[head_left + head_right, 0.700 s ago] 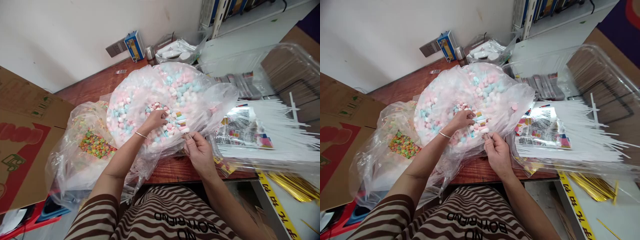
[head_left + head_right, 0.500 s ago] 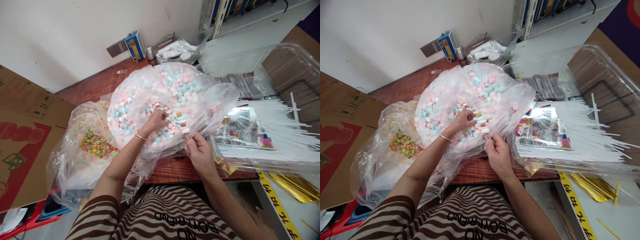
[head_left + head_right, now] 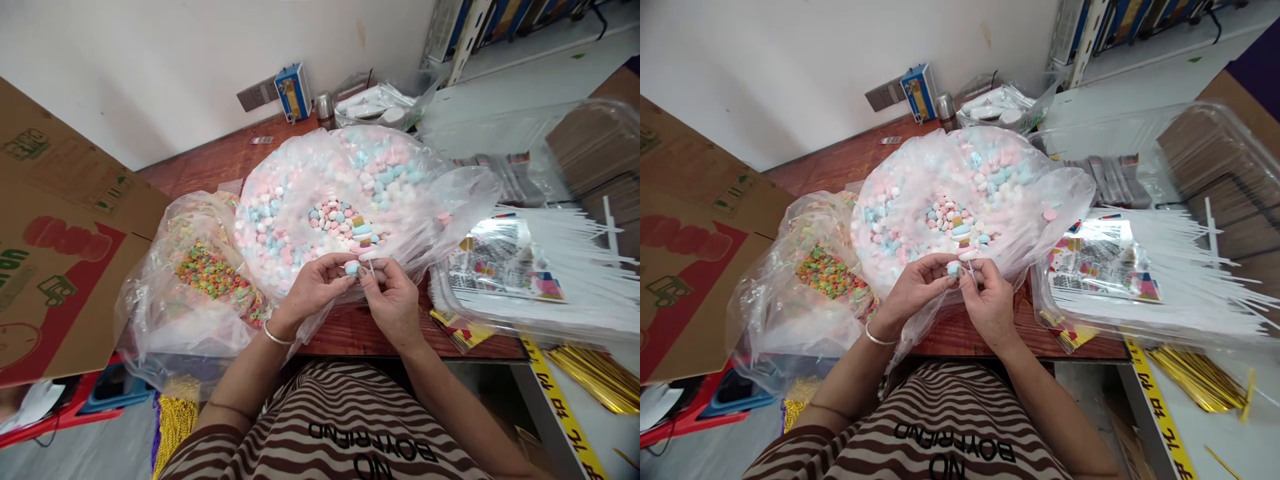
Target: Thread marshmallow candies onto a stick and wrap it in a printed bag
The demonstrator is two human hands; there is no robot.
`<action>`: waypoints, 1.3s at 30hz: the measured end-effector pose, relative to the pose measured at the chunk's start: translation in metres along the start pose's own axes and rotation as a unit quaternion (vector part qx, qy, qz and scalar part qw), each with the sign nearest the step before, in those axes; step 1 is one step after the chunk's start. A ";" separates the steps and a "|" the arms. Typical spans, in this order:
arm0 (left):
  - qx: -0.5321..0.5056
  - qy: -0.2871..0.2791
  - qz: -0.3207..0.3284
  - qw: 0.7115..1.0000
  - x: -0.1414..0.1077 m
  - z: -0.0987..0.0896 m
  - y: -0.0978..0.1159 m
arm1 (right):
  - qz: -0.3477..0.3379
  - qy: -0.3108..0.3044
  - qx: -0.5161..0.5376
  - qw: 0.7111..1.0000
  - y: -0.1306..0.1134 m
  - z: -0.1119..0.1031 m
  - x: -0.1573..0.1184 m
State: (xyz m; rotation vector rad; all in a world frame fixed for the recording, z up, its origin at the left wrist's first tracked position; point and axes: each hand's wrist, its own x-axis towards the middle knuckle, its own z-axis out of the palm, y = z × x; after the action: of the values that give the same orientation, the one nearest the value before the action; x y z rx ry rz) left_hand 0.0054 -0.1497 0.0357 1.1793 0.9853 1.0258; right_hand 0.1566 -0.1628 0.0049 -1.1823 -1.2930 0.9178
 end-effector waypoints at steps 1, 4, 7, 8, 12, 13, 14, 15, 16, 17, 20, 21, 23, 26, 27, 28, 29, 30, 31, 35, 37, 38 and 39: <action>-0.007 0.014 -0.002 1.000 -0.006 0.001 0.000 | -0.006 -0.007 -0.005 1.000 -0.002 0.002 -0.001; -0.039 0.073 -0.018 0.996 -0.018 -0.001 -0.001 | -0.020 -0.039 -0.013 0.999 -0.007 0.008 -0.005; -0.077 0.157 -0.033 0.984 -0.025 -0.009 -0.002 | -0.036 -0.066 -0.042 0.996 -0.015 0.007 -0.015; -0.084 0.186 -0.031 0.978 -0.027 -0.013 -0.003 | -0.044 -0.076 -0.054 0.995 -0.018 0.005 -0.020; -0.092 0.269 -0.002 0.959 -0.032 -0.030 -0.003 | -0.071 -0.142 -0.081 0.984 -0.026 -0.001 -0.039; -0.090 0.280 0.006 0.956 -0.034 -0.034 -0.003 | -0.072 -0.159 -0.083 0.981 -0.027 -0.002 -0.044; -0.088 0.287 0.013 0.954 -0.035 -0.037 -0.004 | -0.070 -0.173 -0.084 0.979 -0.027 -0.002 -0.047; -0.086 0.292 0.019 0.952 -0.036 -0.039 -0.005 | -0.066 -0.183 -0.086 0.977 -0.026 -0.001 -0.050; -0.085 0.294 0.025 0.952 -0.037 -0.040 -0.006 | -0.062 -0.191 -0.089 0.976 -0.025 0.000 -0.052; -0.083 0.293 0.029 0.952 -0.038 -0.041 -0.007 | -0.057 -0.197 -0.091 0.975 -0.023 0.002 -0.054; -0.074 0.282 0.040 0.956 -0.039 -0.042 -0.009 | -0.041 -0.208 -0.096 0.973 -0.019 0.005 -0.056; -0.069 0.278 0.043 0.957 -0.039 -0.042 -0.009 | -0.038 -0.209 -0.096 0.972 -0.018 0.006 -0.055; -0.057 0.272 0.047 0.959 -0.041 -0.042 -0.010 | -0.033 -0.205 -0.096 0.973 -0.017 0.007 -0.055; -0.046 0.264 0.044 0.962 -0.043 -0.041 -0.009 | -0.027 -0.196 -0.092 0.976 -0.019 0.008 -0.055; -0.044 0.262 0.041 0.963 -0.043 -0.041 -0.009 | -0.025 -0.193 -0.092 0.976 -0.020 0.008 -0.055; -0.040 0.262 0.038 0.963 -0.044 -0.040 -0.009 | -0.023 -0.192 -0.093 0.977 -0.020 0.008 -0.055; -0.036 0.263 0.036 0.963 -0.044 -0.040 -0.009 | -0.022 -0.191 -0.094 0.977 -0.021 0.009 -0.055; -0.032 0.264 0.035 0.963 -0.044 -0.039 -0.009 | -0.021 -0.191 -0.095 0.977 -0.021 0.009 -0.055; -0.029 0.264 0.034 0.963 -0.044 -0.039 -0.009 | -0.021 -0.193 -0.095 0.976 -0.022 0.009 -0.055; -0.011 0.264 0.032 0.964 -0.044 -0.040 -0.011 | -0.019 -0.201 -0.091 0.975 -0.023 0.007 -0.054; -0.002 0.264 0.030 0.964 -0.044 -0.041 -0.011 | -0.017 -0.204 -0.091 0.975 -0.023 0.005 -0.054; 0.001 0.264 0.028 0.964 -0.044 -0.042 -0.012 | -0.016 -0.205 -0.091 0.974 -0.023 0.005 -0.054; 0.003 0.264 0.027 0.964 -0.045 -0.043 -0.012 | -0.016 -0.205 -0.091 0.974 -0.022 0.004 -0.054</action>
State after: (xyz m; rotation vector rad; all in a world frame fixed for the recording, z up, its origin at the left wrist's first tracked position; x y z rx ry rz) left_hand -0.0456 -0.1837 0.0210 0.9553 1.3740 1.4237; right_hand 0.1441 -0.2195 0.0147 -1.1429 -1.7541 1.0746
